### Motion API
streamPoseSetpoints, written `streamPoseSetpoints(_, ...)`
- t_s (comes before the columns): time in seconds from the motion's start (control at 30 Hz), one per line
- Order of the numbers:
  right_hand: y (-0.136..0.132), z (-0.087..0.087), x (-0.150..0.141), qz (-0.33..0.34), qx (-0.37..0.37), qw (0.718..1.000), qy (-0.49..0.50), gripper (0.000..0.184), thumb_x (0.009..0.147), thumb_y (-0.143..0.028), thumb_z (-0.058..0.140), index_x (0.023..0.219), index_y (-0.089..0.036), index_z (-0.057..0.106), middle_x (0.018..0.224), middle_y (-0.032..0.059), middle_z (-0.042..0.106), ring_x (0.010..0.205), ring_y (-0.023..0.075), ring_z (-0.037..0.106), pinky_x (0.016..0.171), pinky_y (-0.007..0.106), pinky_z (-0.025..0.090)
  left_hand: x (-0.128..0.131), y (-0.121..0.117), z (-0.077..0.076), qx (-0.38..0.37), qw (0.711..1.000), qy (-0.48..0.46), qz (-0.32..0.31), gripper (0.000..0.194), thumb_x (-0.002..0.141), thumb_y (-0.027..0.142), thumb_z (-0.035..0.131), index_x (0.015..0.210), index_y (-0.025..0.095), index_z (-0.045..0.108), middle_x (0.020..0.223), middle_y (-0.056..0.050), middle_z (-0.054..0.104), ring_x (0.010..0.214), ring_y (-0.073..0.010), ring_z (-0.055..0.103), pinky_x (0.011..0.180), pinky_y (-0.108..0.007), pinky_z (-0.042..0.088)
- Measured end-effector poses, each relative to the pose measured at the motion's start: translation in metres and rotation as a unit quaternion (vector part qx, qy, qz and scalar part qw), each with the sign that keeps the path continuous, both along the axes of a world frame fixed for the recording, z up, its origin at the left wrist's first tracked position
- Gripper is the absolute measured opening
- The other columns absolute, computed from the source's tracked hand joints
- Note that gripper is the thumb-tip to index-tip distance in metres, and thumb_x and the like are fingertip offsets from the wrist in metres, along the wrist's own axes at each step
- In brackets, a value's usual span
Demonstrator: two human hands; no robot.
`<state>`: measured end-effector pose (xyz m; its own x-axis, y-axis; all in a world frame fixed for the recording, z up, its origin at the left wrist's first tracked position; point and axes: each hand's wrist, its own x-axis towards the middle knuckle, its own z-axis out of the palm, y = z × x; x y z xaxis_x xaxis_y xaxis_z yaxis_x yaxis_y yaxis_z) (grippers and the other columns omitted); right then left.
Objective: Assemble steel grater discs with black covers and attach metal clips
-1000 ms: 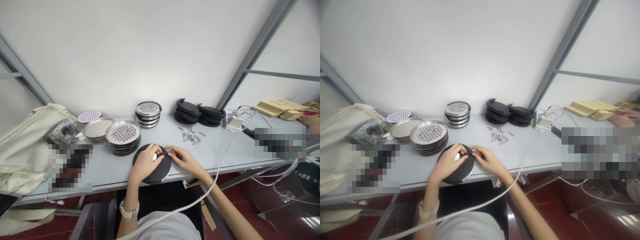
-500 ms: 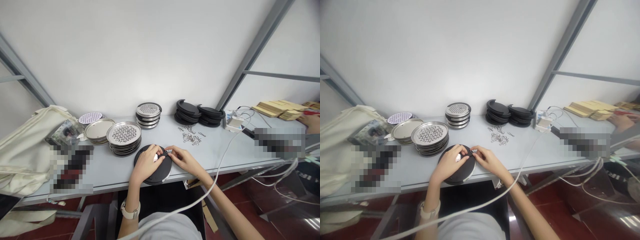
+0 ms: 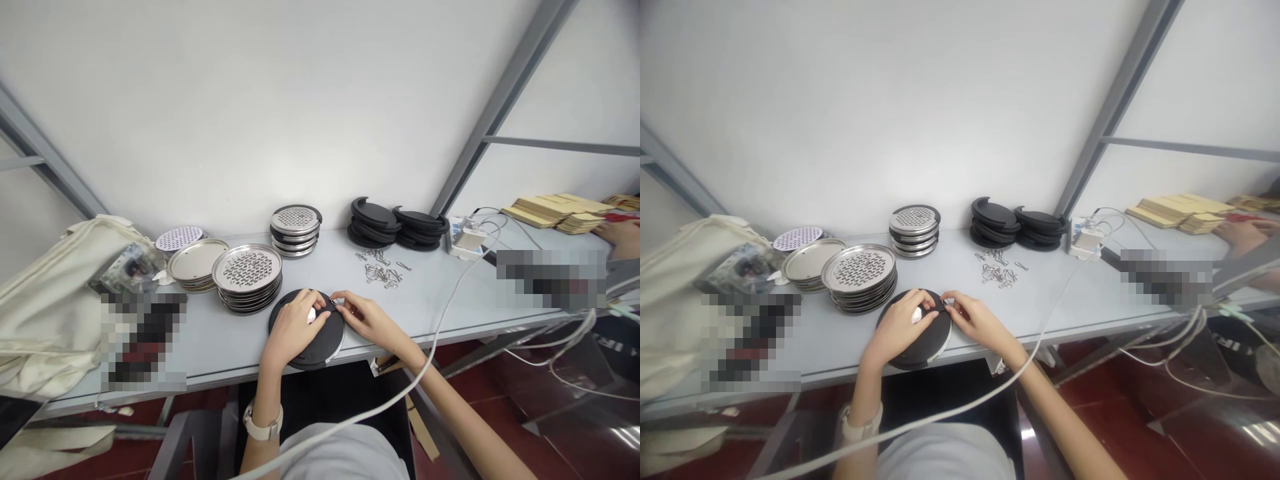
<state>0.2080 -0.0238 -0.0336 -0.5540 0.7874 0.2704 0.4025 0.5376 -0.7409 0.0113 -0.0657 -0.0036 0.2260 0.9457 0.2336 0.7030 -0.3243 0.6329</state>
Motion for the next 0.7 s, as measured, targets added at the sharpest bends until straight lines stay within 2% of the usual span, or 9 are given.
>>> streamPoseSetpoints(0.43, 0.0001, -0.0008, 0.0004, -0.003, 0.003, 1.0, 0.008, 0.031, 0.095, -0.035, 0.043, 0.118, -0.019, 0.056, 0.062, -0.0043, 0.043, 0.054, 0.011, 0.039, 0.055, 0.023, 0.034, 0.0, 0.0, 0.0001, 0.004, 1.0, -0.007, 0.0, 0.005, 0.087, 0.027, 0.055, 0.09, 0.024, 0.055, 0.094, 0.003, 0.058, 0.088, -0.0134, 0.058, 0.081, -0.027, 0.042)
streamPoseSetpoints(0.57, -0.0002, 0.0018, 0.0008, -0.011, 0.014, 1.0, 0.007, 0.033, 0.096, -0.036, 0.043, 0.119, -0.019, 0.059, 0.065, -0.0021, 0.049, 0.056, 0.0121, 0.044, 0.058, 0.024, 0.037, 0.0, 0.0002, 0.0, 0.006, 1.0, -0.008, 0.001, 0.004, 0.087, 0.027, 0.055, 0.09, 0.024, 0.056, 0.093, 0.003, 0.058, 0.087, -0.0138, 0.058, 0.081, -0.028, 0.042)
streamPoseSetpoints(0.7, 0.0004, 0.0029, 0.0008, -0.013, 0.022, 1.0, 0.001, 0.035, 0.096, -0.037, 0.043, 0.122, -0.021, 0.06, 0.075, 0.0018, 0.06, 0.062, 0.0132, 0.049, 0.062, 0.025, 0.04, 0.0004, -0.0002, -0.0002, 0.006, 1.0, -0.01, 0.003, 0.004, 0.087, 0.026, 0.055, 0.09, 0.024, 0.055, 0.093, 0.003, 0.058, 0.087, -0.0138, 0.058, 0.081, -0.028, 0.042)
